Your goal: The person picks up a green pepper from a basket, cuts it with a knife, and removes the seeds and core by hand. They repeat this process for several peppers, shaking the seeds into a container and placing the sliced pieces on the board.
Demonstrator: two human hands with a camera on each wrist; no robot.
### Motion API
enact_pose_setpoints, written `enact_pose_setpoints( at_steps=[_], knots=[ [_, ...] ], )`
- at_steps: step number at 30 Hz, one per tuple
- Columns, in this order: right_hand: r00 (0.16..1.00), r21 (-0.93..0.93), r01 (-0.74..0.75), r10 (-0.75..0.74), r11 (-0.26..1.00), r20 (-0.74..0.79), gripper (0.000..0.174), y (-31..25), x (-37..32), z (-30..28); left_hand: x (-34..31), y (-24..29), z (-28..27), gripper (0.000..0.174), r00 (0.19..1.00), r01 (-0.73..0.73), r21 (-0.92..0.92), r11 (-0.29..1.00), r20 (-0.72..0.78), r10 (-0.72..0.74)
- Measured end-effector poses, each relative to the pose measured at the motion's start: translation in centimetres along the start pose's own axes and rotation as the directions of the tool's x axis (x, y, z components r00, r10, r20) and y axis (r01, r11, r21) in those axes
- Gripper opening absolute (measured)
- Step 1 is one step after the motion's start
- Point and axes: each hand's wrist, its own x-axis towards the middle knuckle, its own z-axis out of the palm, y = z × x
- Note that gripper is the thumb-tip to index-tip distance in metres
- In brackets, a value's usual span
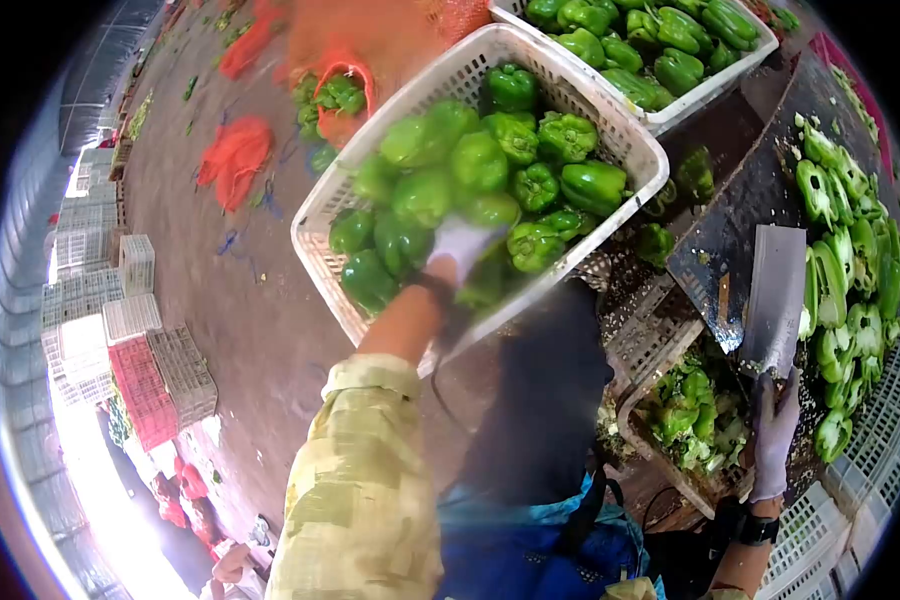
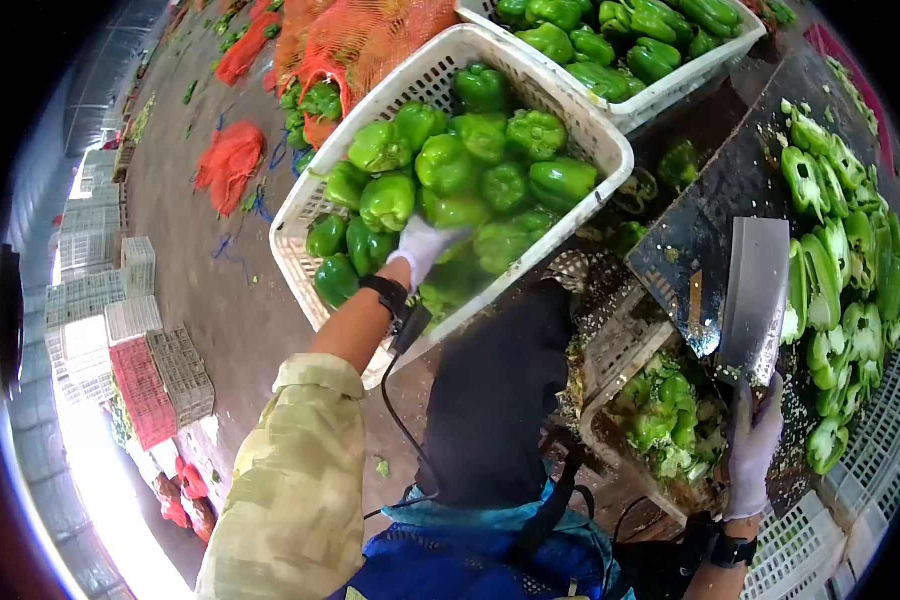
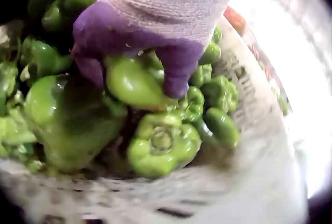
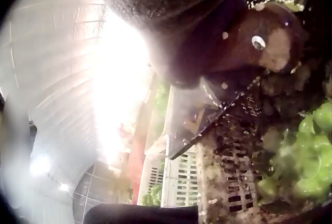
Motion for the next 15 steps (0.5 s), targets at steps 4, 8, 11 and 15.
enact_pose_setpoints(
  at_steps=[4,8,11,15],
  knots=[
    [0.999,0.011,0.003,-0.002,1.000,-0.034,0.048,2.2,-0.3,0.7,1.1,-1.2,-0.5,0.061,0.954,0.027,-0.471,0.882,0.275,0.117],
    [0.999,-0.065,0.047,-0.045,0.997,0.024,0.044,-0.1,0.1,0.7,1.3,-3.1,-2.0,0.047,0.746,-0.663,0.193,0.723,0.247,0.618],
    [0.994,-0.036,0.109,-0.109,0.993,-0.002,0.040,0.5,0.0,0.7,-1.9,-2.8,-2.1,0.043,0.877,-0.002,-0.701,0.713,0.341,0.338],
    [0.993,-0.047,0.114,-0.114,0.992,-0.002,0.042,0.3,-0.2,0.8,-9.5,1.0,-4.5,0.051,0.749,0.059,-0.683,0.728,0.512,0.420]
  ],
)
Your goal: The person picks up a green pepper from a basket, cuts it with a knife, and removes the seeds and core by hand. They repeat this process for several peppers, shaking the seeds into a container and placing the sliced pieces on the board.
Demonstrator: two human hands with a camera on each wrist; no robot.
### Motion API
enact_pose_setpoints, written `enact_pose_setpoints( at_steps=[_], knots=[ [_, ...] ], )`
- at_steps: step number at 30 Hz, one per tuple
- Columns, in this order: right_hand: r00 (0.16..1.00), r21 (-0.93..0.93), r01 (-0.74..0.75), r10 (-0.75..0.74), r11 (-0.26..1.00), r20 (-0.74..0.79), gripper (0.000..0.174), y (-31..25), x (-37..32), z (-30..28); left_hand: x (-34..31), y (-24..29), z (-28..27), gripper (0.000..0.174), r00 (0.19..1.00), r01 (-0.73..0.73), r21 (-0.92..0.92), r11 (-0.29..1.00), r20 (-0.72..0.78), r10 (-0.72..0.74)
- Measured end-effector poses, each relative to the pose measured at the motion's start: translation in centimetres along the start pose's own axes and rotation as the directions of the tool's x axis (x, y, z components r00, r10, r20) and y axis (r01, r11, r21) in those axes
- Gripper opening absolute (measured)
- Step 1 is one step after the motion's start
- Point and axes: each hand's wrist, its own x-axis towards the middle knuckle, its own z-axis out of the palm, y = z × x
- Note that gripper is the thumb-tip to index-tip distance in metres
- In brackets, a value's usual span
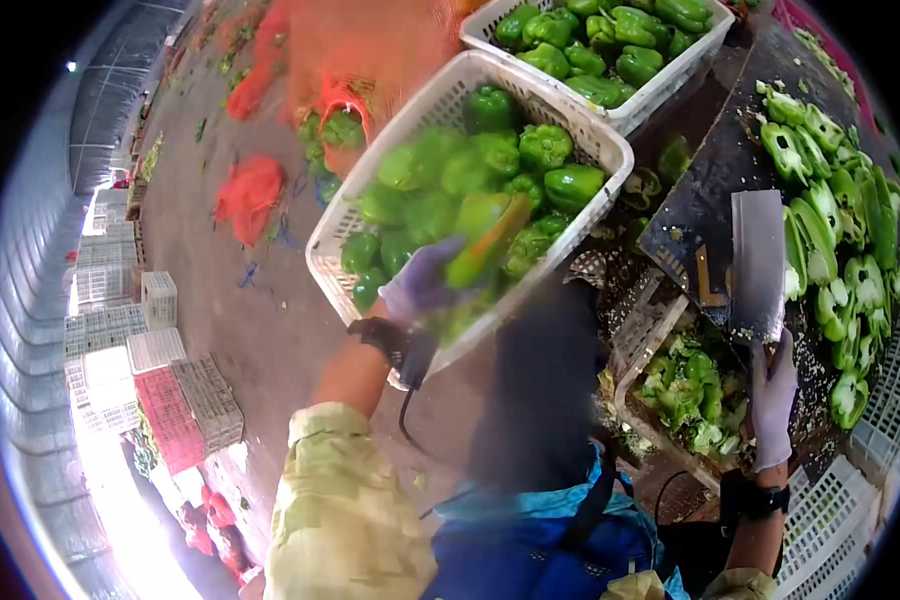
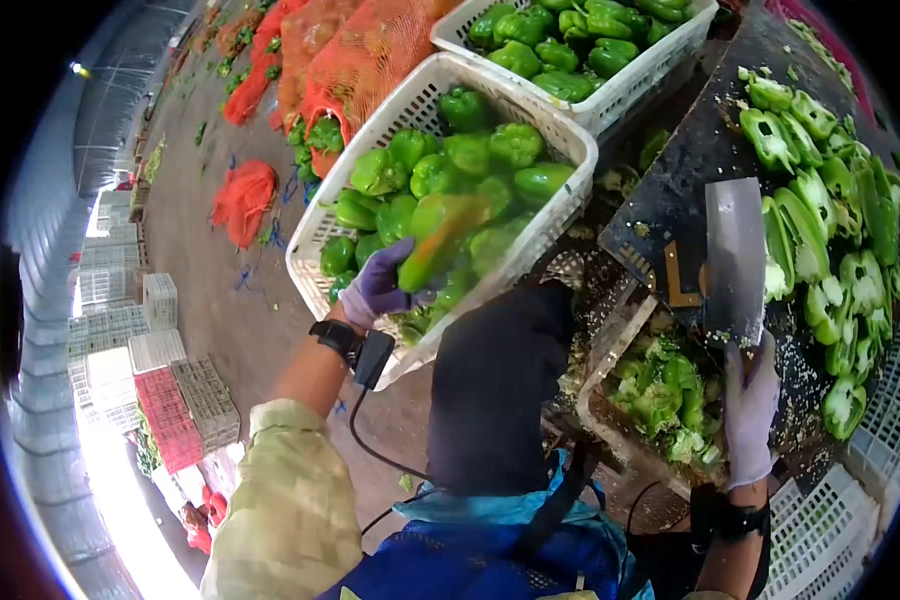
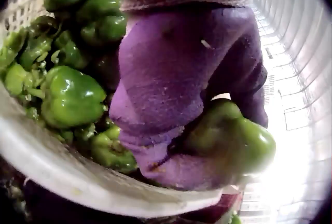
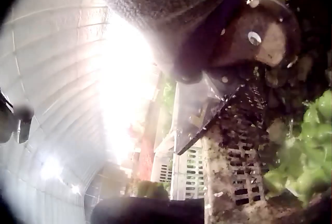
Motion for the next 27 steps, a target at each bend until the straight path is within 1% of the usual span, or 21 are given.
enact_pose_setpoints(
  at_steps=[1,2,4,6,7,8,9,10,11,12,13,15,16,17,18,20,22,23,24,26,27],
  knots=[
    [1.000,-0.008,-0.026,0.026,1.000,0.000,0.043,-0.7,-0.1,0.0,-0.9,0.8,0.8,0.055,0.996,-0.089,0.355,0.930,0.008,0.093],
    [0.999,-0.022,-0.054,0.054,0.998,-0.004,0.044,-1.1,-0.1,-0.4,-1.5,2.1,3.2,0.060,0.996,0.087,-0.190,0.978,0.008,-0.087],
    [1.000,-0.181,0.013,-0.012,0.983,0.010,0.044,0.0,0.3,-1.1,-0.6,4.7,7.0,0.069,0.981,0.039,0.176,0.984,0.183,-0.071],
    [0.997,-0.021,-0.009,0.011,1.000,0.072,0.042,-2.9,-0.2,-3.2,0.1,7.3,14.4,0.077,0.923,0.081,0.349,0.934,0.328,-0.203],
    [1.000,0.044,-0.023,0.023,0.999,0.004,0.042,-1.4,-0.6,-3.6,0.4,8.7,17.7,0.082,0.905,0.088,0.580,0.810,0.293,-0.308],
    [0.997,0.109,-0.030,0.037,0.994,-0.063,0.041,0.2,-0.9,-3.9,3.5,6.8,16.9,0.087,0.890,-0.018,0.713,0.700,0.330,-0.313],
    [0.999,0.264,0.011,0.002,0.965,-0.052,0.040,-1.0,-1.5,-5.3,3.9,6.3,20.3,0.093,0.814,-0.069,0.697,0.714,0.453,-0.364],
    [0.995,0.331,-0.087,0.101,0.940,-0.025,0.038,-1.5,-1.9,-6.7,4.3,6.1,22.0,0.086,0.811,-0.151,0.802,0.578,0.434,-0.392],
    [0.991,0.265,-0.084,0.108,0.961,-0.080,0.037,-1.6,-2.4,-7.9,6.5,6.2,21.3,0.082,0.567,-0.555,0.613,0.562,0.773,-0.284],
    [0.984,0.197,-0.089,0.116,0.976,-0.133,0.036,-1.5,-2.9,-9.1,6.5,6.1,23.0,0.074,0.641,-0.465,0.650,0.601,0.715,-0.278],
    [0.985,0.088,0.026,-0.010,0.996,-0.175,0.035,-1.6,-3.6,-10.2,6.0,6.7,24.2,0.066,0.740,-0.353,0.671,0.652,0.626,-0.244],
    [0.970,0.293,-0.119,0.174,0.949,-0.170,0.036,-3.0,-4.9,-10.6,5.3,8.6,23.7,0.052,0.869,-0.261,0.638,0.725,0.482,-0.111],
    [0.968,0.288,-0.164,0.210,0.943,-0.135,0.037,-4.0,-5.4,-10.5,5.5,9.5,21.7,0.057,0.918,-0.297,0.624,0.723,0.394,0.037],
    [0.964,0.281,-0.208,0.244,0.937,-0.100,0.037,-5.0,-5.9,-10.5,3.9,10.9,19.8,0.054,0.947,-0.218,0.605,0.766,0.321,0.016],
    [0.965,0.304,-0.235,0.258,0.923,-0.038,0.038,-4.5,-6.0,-10.0,2.4,10.9,17.6,0.053,0.973,-0.230,0.685,0.692,0.161,0.164],
    [0.992,-0.010,0.068,-0.068,0.998,-0.105,0.039,-3.6,-5.7,-8.1,0.3,11.1,13.5,0.068,0.959,-0.136,0.827,0.545,-0.029,0.283],
    [1.000,-0.102,-0.014,0.013,0.995,-0.008,0.041,-4.8,-4.8,-7.1,-1.2,10.7,6.9,0.074,0.924,0.173,0.783,0.598,-0.339,0.176],
    [0.997,-0.144,-0.061,0.068,0.988,0.042,0.042,-5.8,-4.3,-6.7,-0.7,9.5,-3.2,0.070,0.876,0.163,0.737,0.656,-0.414,0.248],
    [0.991,-0.114,-0.083,0.095,0.990,0.097,0.042,-6.4,-3.6,-6.4,-2.4,9.2,-2.0,0.066,0.802,0.320,0.651,0.688,-0.573,0.169],
    [0.994,-0.288,0.098,-0.083,0.952,0.066,0.042,-5.2,-2.4,-5.1,-4.9,7.3,-2.3,0.063,0.817,0.236,0.657,0.716,-0.533,0.220],
    [0.987,-0.362,0.157,-0.142,0.919,0.069,0.044,-4.6,-1.6,-4.7,-5.1,6.5,-2.3,0.063,0.806,0.312,0.662,0.682,-0.564,0.179]
  ],
)
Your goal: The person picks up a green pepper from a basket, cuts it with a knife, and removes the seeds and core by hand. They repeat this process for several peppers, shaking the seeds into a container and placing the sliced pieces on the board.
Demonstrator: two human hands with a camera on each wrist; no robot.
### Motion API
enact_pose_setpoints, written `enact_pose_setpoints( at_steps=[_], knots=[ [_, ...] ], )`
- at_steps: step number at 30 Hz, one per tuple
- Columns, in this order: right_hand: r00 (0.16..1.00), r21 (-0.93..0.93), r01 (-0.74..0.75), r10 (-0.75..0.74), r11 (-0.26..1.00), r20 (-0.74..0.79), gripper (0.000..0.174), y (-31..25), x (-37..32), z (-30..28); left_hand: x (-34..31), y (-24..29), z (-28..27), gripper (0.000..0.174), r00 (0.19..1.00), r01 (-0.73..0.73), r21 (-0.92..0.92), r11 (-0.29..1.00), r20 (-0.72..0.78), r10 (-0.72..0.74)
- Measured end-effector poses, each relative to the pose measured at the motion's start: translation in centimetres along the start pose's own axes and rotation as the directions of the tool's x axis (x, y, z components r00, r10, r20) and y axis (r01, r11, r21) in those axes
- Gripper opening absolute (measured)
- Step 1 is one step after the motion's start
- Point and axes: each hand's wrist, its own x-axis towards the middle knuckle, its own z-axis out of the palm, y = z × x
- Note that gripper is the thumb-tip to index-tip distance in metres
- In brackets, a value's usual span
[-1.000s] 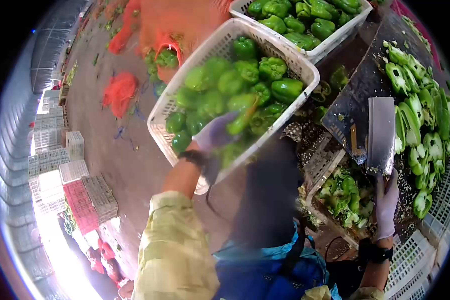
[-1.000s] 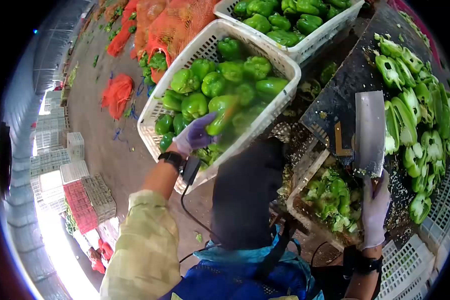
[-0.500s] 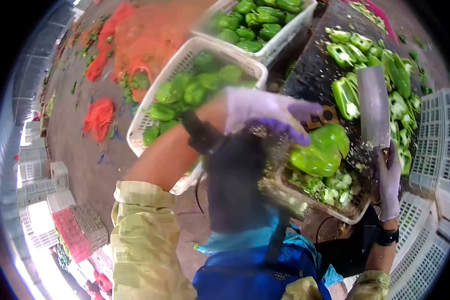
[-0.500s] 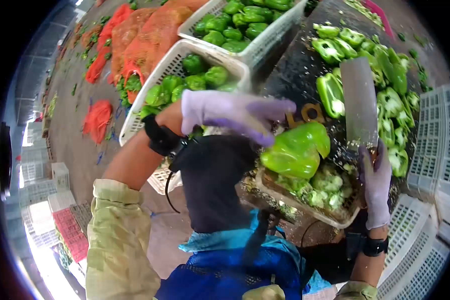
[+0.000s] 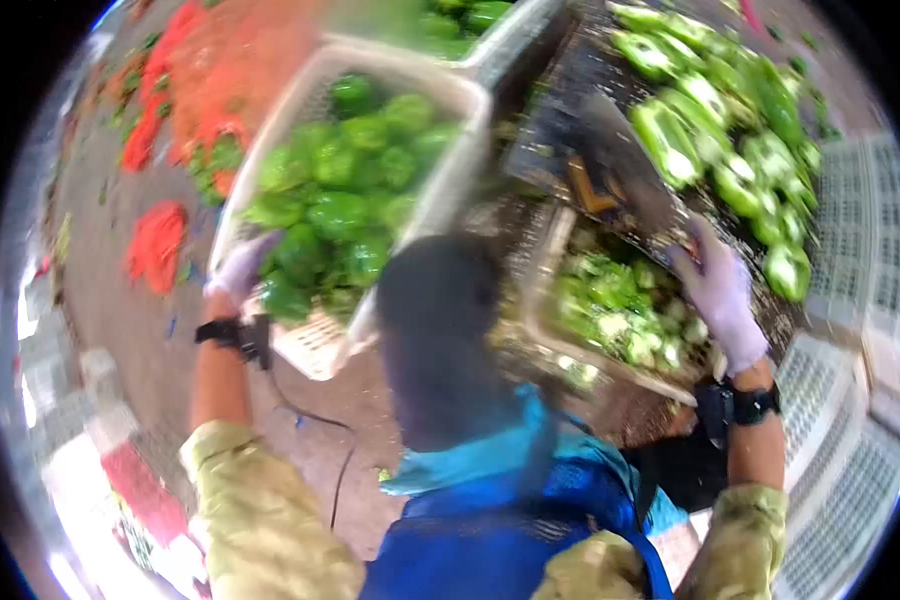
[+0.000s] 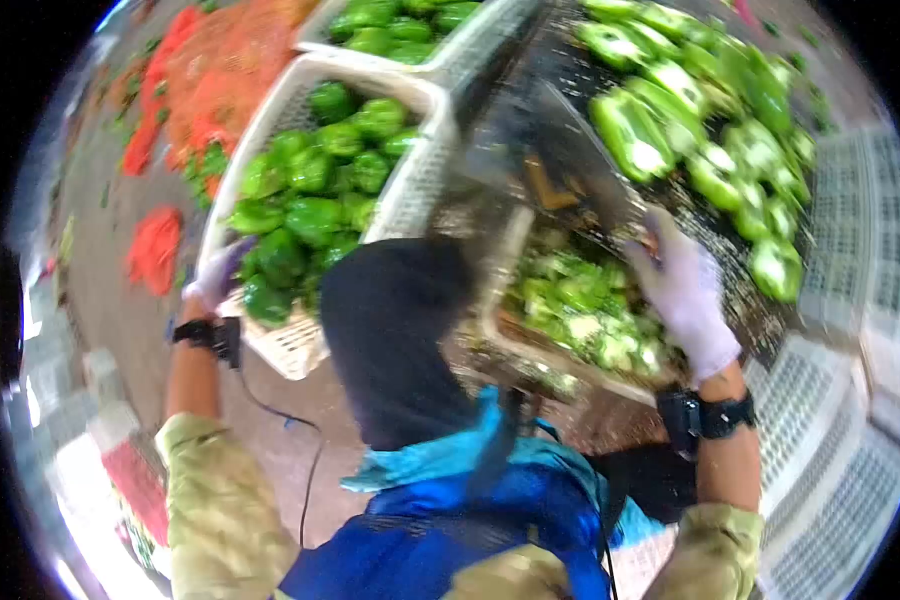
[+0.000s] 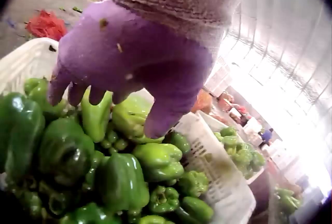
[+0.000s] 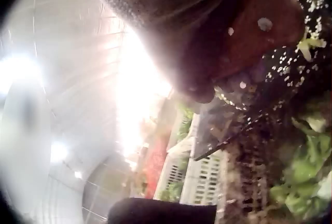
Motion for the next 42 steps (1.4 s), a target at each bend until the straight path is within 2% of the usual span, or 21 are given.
enact_pose_setpoints(
  at_steps=[1,2,5,9,12,15,16,19,20,23,24,27,31,32,33,35,36,37,39,40,42],
  knots=[
    [0.981,-0.049,-0.151,0.155,0.987,0.114,0.048,-0.2,0.9,0.1,0.6,-1.5,-0.1,0.063,0.998,0.065,0.063,0.996,-0.020,-0.064],
    [0.999,-0.115,-0.048,0.045,0.992,-0.029,0.052,3.3,1.1,2.4,3.3,-5.5,-1.7,0.065,0.996,0.087,0.071,0.994,-0.005,-0.087],
    [0.972,0.041,-0.196,0.199,0.980,-0.122,0.048,6.7,2.3,3.8,5.2,-8.7,-1.1,0.070,0.998,0.052,-0.278,0.959,0.059,-0.037],
    [0.991,0.068,-0.067,0.074,0.995,-0.112,0.043,6.3,2.0,4.0,7.2,-7.6,0.4,0.086,0.992,-0.063,-0.371,0.927,0.082,0.100],
    [0.981,0.054,-0.166,0.170,0.985,-0.090,0.045,6.5,1.7,4.0,8.2,-7.0,2.0,0.073,0.993,-0.050,0.463,0.885,-0.068,0.092],
    [0.975,0.039,-0.214,0.215,0.976,-0.048,0.045,6.1,1.8,4.3,9.3,-5.7,3.6,0.095,0.983,0.118,0.571,0.813,-0.186,-0.012],
    [0.972,0.011,-0.231,0.231,0.973,-0.045,0.045,6.0,1.8,4.1,10.8,-6.1,2.6,0.106,0.991,0.135,0.525,0.840,-0.093,-0.101],
    [0.972,-0.028,-0.230,0.229,0.973,-0.047,0.044,6.3,1.5,4.0,10.7,-7.0,2.2,0.113,0.983,0.176,0.659,0.731,-0.150,-0.101],
    [0.973,0.022,-0.226,0.226,0.974,-0.042,0.044,6.0,1.5,3.9,10.1,-7.2,1.7,0.115,0.995,0.100,0.539,0.836,-0.035,-0.097],
    [0.961,0.024,-0.273,0.274,0.962,-0.028,0.043,5.1,1.6,3.7,6.8,-5.9,3.5,0.118,0.995,0.094,0.729,0.678,-0.050,-0.084],
    [0.964,0.027,-0.262,0.263,0.965,-0.041,0.043,5.8,1.5,4.0,4.6,-3.8,5.1,0.119,0.997,0.072,0.828,0.556,-0.059,-0.041],
    [0.971,-0.041,-0.231,0.228,0.972,-0.077,0.043,5.8,1.7,3.8,5.4,-7.3,8.3,0.117,0.958,0.002,0.845,0.535,-0.154,0.240],
    [0.975,-0.012,-0.204,0.202,0.979,-0.088,0.047,5.9,1.5,3.9,5.9,-8.3,9.3,0.112,0.927,0.028,0.942,0.335,-0.149,0.343],
    [0.974,-0.136,-0.066,0.034,0.989,-0.225,0.048,8.1,1.2,5.4,5.7,-7.3,9.2,0.112,0.945,0.023,0.900,0.434,-0.162,0.285],
    [0.960,-0.173,-0.279,0.276,0.944,-0.043,0.048,4.0,1.7,3.3,4.5,-5.1,8.6,0.112,0.960,0.016,0.852,0.524,-0.160,0.230],
    [0.965,-0.116,-0.258,0.250,0.959,-0.080,0.045,2.8,1.9,3.3,4.4,-6.4,7.1,0.096,0.949,-0.048,0.666,0.744,-0.202,0.242],
    [0.954,-0.089,-0.298,0.297,0.950,-0.029,0.044,2.1,2.2,2.7,4.4,-6.5,6.2,0.096,0.967,-0.150,0.306,0.940,-0.152,0.204],
    [0.965,-0.031,-0.253,0.250,0.967,-0.075,0.045,2.4,2.1,2.9,4.7,-6.1,5.9,0.096,0.983,-0.178,-0.108,0.978,-0.075,0.170],
    [0.965,0.045,-0.261,0.261,0.964,0.007,0.045,2.5,2.3,2.2,1.9,-0.6,5.8,0.095,0.995,-0.094,-0.271,0.958,0.013,0.101],
    [0.970,0.077,-0.243,0.245,0.967,-0.008,0.043,2.7,2.1,2.3,2.4,0.5,5.6,0.094,0.934,-0.356,-0.102,0.929,-0.045,0.353],
    [0.976,0.078,-0.210,0.213,0.974,-0.032,0.040,2.7,1.7,1.4,-3.1,9.0,7.9,0.092,0.907,-0.412,-0.140,0.900,0.030,0.420]
  ],
)
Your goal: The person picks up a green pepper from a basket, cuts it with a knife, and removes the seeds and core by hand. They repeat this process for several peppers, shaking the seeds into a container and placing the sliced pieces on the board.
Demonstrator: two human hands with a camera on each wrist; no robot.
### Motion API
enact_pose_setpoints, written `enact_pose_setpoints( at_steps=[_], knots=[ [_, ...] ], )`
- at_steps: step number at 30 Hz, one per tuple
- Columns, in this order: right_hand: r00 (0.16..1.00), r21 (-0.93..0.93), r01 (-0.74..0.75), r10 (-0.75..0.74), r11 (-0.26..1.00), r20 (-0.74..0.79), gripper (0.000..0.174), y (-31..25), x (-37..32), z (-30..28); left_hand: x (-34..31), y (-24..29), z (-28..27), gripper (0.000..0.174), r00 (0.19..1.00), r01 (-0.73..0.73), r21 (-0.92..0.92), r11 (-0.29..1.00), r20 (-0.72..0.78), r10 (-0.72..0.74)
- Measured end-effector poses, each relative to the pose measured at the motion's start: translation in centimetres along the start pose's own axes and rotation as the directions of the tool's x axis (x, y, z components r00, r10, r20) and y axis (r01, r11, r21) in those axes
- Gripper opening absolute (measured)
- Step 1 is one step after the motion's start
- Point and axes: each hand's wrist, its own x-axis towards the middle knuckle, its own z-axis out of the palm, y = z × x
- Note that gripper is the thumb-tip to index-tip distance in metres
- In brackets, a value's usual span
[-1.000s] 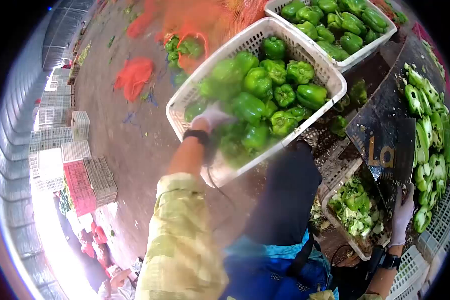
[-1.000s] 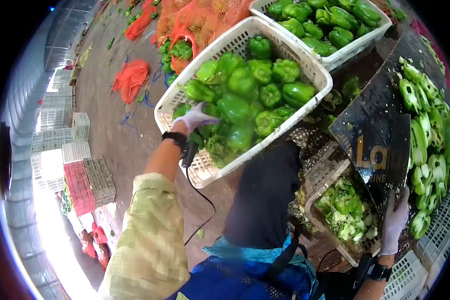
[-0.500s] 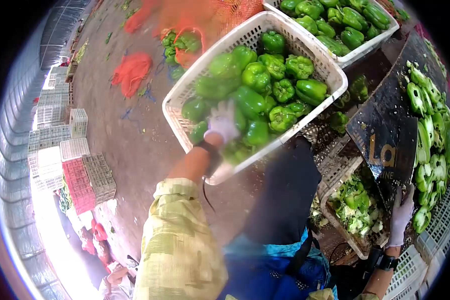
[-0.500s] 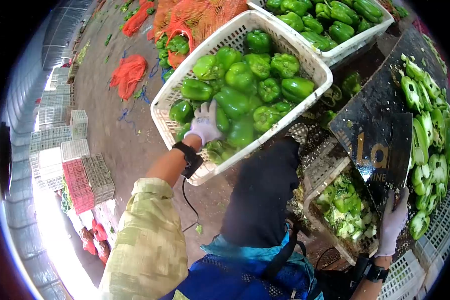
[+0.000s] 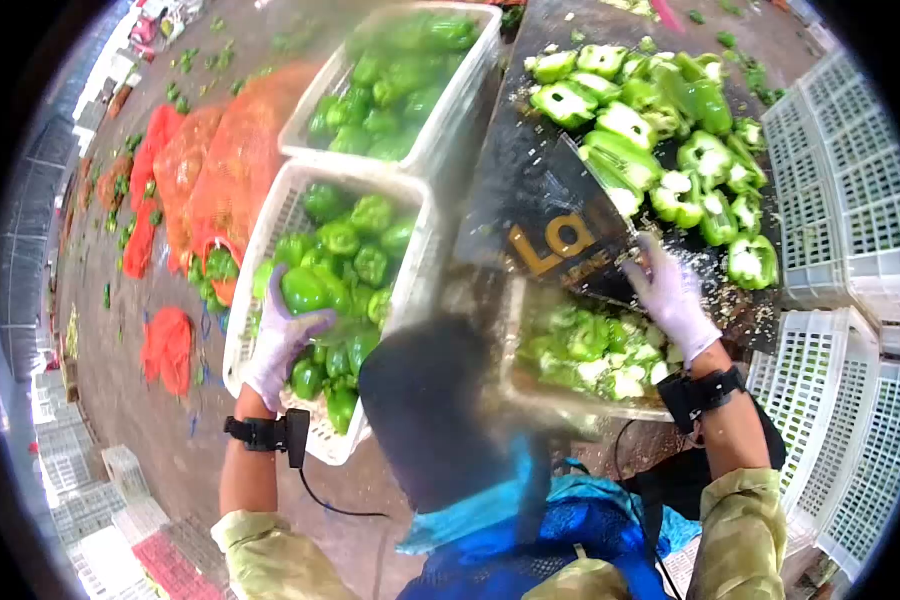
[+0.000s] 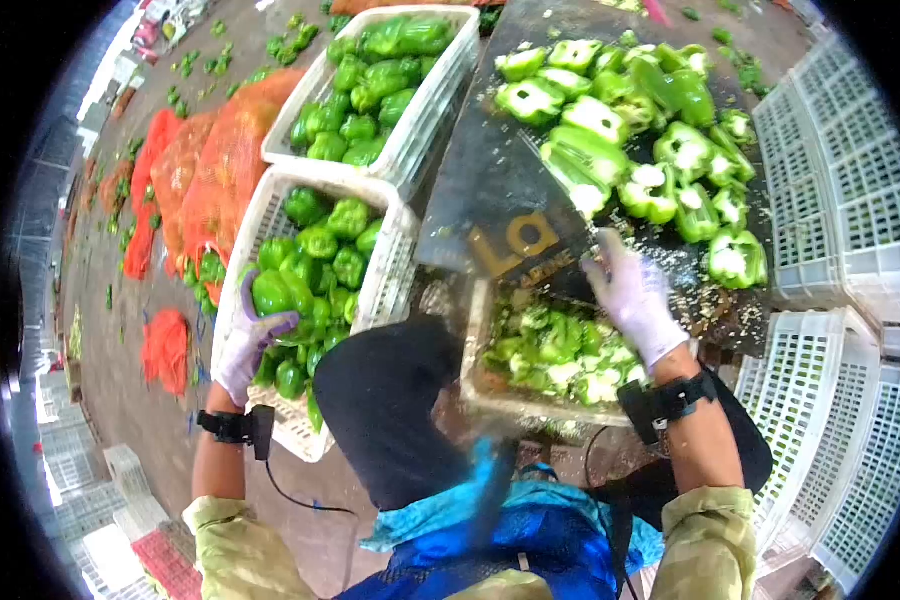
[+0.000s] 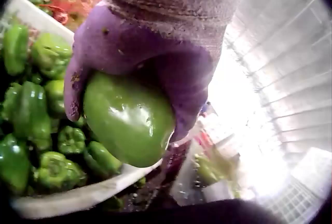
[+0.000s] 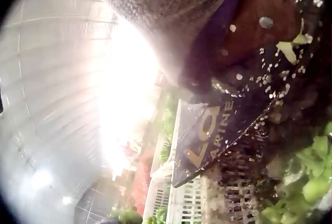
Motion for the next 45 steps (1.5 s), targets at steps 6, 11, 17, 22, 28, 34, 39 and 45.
enact_pose_setpoints(
  at_steps=[6,11,17,22,28,34,39,45],
  knots=[
    [0.999,0.087,-0.045,0.045,0.995,-0.009,0.039,0.4,-3.0,-2.5,1.6,11.5,15.0,0.100,0.883,-0.198,-0.189,0.962,0.392,0.259],
    [0.977,0.290,0.007,0.055,0.957,-0.208,0.035,2.0,-6.0,-4.0,3.9,6.2,30.4,0.102,0.864,-0.442,-0.113,0.890,0.214,0.457],
    [0.981,0.407,0.009,0.071,0.913,-0.180,0.031,2.5,-8.6,-5.1,-1.1,5.1,30.4,0.110,0.871,-0.492,0.300,0.817,0.175,0.460],
    [0.983,0.225,0.110,-0.072,0.968,-0.168,0.030,0.3,-11.6,-6.1,-1.5,6.3,30.1,0.107,0.879,-0.476,0.339,0.811,0.215,0.426],
    [0.996,0.100,0.081,-0.078,0.992,-0.033,0.026,0.2,-12.6,-5.6,-1.9,6.7,29.6,0.106,0.874,-0.482,0.258,0.837,0.201,0.442],
    [0.959,0.021,0.279,-0.277,0.960,-0.053,0.027,-0.7,-9.0,-6.4,-1.3,6.3,29.4,0.106,0.878,-0.472,0.304,0.827,0.242,0.413],
    [0.975,0.101,0.192,-0.201,0.976,0.094,0.024,-1.1,-5.4,-4.0,-1.6,6.9,29.0,0.111,0.912,-0.390,0.262,0.883,0.244,0.331],
    [0.984,0.092,0.112,-0.123,0.989,0.131,0.025,-1.2,-5.1,-2.2,-0.9,4.6,30.2,0.109,0.880,-0.474,0.335,0.815,0.142,0.453]
  ],
)
